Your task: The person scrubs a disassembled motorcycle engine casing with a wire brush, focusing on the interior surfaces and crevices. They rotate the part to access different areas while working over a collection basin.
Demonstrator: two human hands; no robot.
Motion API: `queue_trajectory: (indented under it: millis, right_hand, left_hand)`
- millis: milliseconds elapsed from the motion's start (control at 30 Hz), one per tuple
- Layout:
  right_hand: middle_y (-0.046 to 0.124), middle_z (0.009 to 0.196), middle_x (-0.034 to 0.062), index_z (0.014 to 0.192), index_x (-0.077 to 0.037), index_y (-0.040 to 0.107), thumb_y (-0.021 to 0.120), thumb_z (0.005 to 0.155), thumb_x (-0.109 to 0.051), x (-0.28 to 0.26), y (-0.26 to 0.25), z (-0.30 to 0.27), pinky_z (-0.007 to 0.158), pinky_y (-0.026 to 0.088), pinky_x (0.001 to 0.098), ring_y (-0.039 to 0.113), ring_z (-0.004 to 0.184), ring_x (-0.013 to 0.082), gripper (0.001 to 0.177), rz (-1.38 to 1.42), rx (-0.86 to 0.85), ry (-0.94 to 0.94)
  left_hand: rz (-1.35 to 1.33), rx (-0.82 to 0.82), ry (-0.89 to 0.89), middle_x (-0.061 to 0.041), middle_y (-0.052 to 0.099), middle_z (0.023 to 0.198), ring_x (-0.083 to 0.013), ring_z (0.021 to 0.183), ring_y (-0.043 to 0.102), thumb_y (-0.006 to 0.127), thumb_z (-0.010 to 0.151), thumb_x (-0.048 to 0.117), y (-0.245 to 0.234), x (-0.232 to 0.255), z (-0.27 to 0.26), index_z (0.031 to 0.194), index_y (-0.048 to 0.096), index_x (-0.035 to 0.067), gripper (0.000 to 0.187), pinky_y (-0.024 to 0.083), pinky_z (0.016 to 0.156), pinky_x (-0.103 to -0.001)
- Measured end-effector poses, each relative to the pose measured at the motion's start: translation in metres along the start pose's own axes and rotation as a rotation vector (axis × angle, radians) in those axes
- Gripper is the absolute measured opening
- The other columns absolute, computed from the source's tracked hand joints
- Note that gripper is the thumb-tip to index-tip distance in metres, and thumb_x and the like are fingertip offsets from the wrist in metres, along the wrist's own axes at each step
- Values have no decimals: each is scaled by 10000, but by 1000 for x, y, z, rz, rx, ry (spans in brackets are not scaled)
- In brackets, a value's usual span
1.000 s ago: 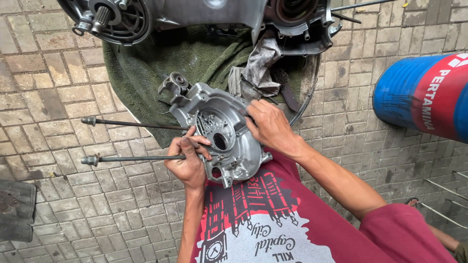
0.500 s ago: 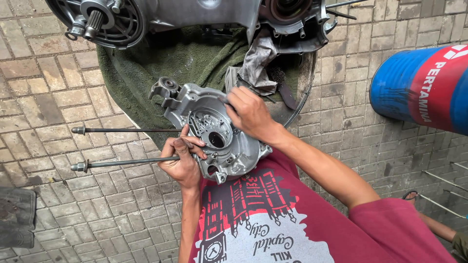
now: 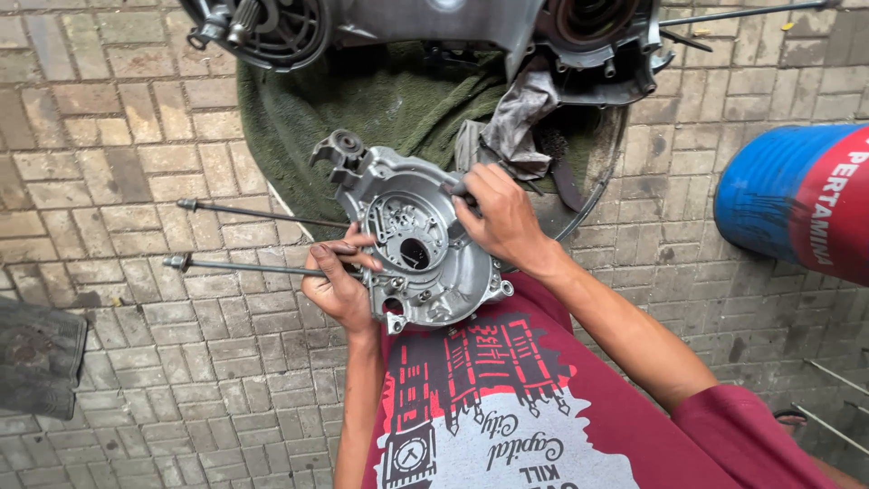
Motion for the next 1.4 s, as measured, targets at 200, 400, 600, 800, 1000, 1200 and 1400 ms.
queue_trajectory:
  millis: [200, 400, 600, 800, 1000, 1200, 1400]
  right_hand:
    - [517, 737, 90, 912, -73, 648, 724, 898, -80, 9, -1, -17, 673, 511, 428, 581, 712, 333, 78, 127, 99, 71]
    - [546, 719, 88, 908, -81, 687, 737, 878, -75, 16, 4, -23, 667, 509, 424, 593, 700, 325, 59, 177, 154, 114]
    - [555, 693, 98, 899, -67, 688, 737, 872, -73, 34, 15, -33, 637, 501, 433, 602, 679, 337, 56, 224, 205, 157]
    - [568, 706, 92, 917, -68, 699, 731, 888, -81, 25, 5, -32, 647, 509, 416, 607, 690, 323, 44, 249, 212, 158]
    - [578, 737, 76, 939, -86, 708, 738, 910, -107, 14, 2, -37, 675, 521, 403, 611, 710, 292, 46, 191, 182, 138]
    - [570, 777, 62, 923, -107, 680, 686, 958, -149, 8, 9, -18, 658, 525, 387, 617, 728, 277, 56, 45, 138, 79]
    - [537, 763, 37, 855, -133, 623, 705, 931, -206, 7, -8, -45, 652, 523, 387, 604, 763, 266, 134, -120, -26, 100]
  left_hand:
    - [-9, 246, -33, -123, 563, 875, -213, 941, 589, 406, 1088, 514, -4, -12, -26, 874, 475, 65, 502, 526, 941, -318]
    - [-100, 150, -306, -114, 483, 1332, -196, 1202, 513, 283, 973, 777, -5, -25, -41, 1146, 487, 141, 689, 451, 1085, -467]
    - [-80, -16, -415, -246, 248, 1610, -423, 1501, 228, 283, 962, 786, 34, 16, -59, 1550, 304, 129, 882, 299, 1189, -619]
    - [-382, -12, -735, -172, 606, 1414, -297, 1269, 599, 562, 944, 526, 3, -44, -93, 1536, 437, 162, 706, 535, 1021, -521]
    - [-324, -102, -848, -338, 513, 1446, -438, 1343, 517, 676, 847, 158, -27, -61, -74, 1565, 351, 64, 794, 502, 1017, -566]
    - [-259, -62, -821, -374, 590, 1319, -447, 1127, 657, 674, 810, 32, -71, -119, -90, 1526, 409, 32, 764, 587, 877, -548]
    - [-315, 38, -827, -377, 637, 1228, -441, 1032, 695, 632, 786, -16, -14, -22, -57, 1482, 443, 7, 722, 600, 843, -558]
Point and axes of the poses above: each hand's wrist, its own z-axis towards the middle knuckle, its own y-axis out of the palm, x = y × z, the point moved 5 cm from there along z, towards the middle knuckle
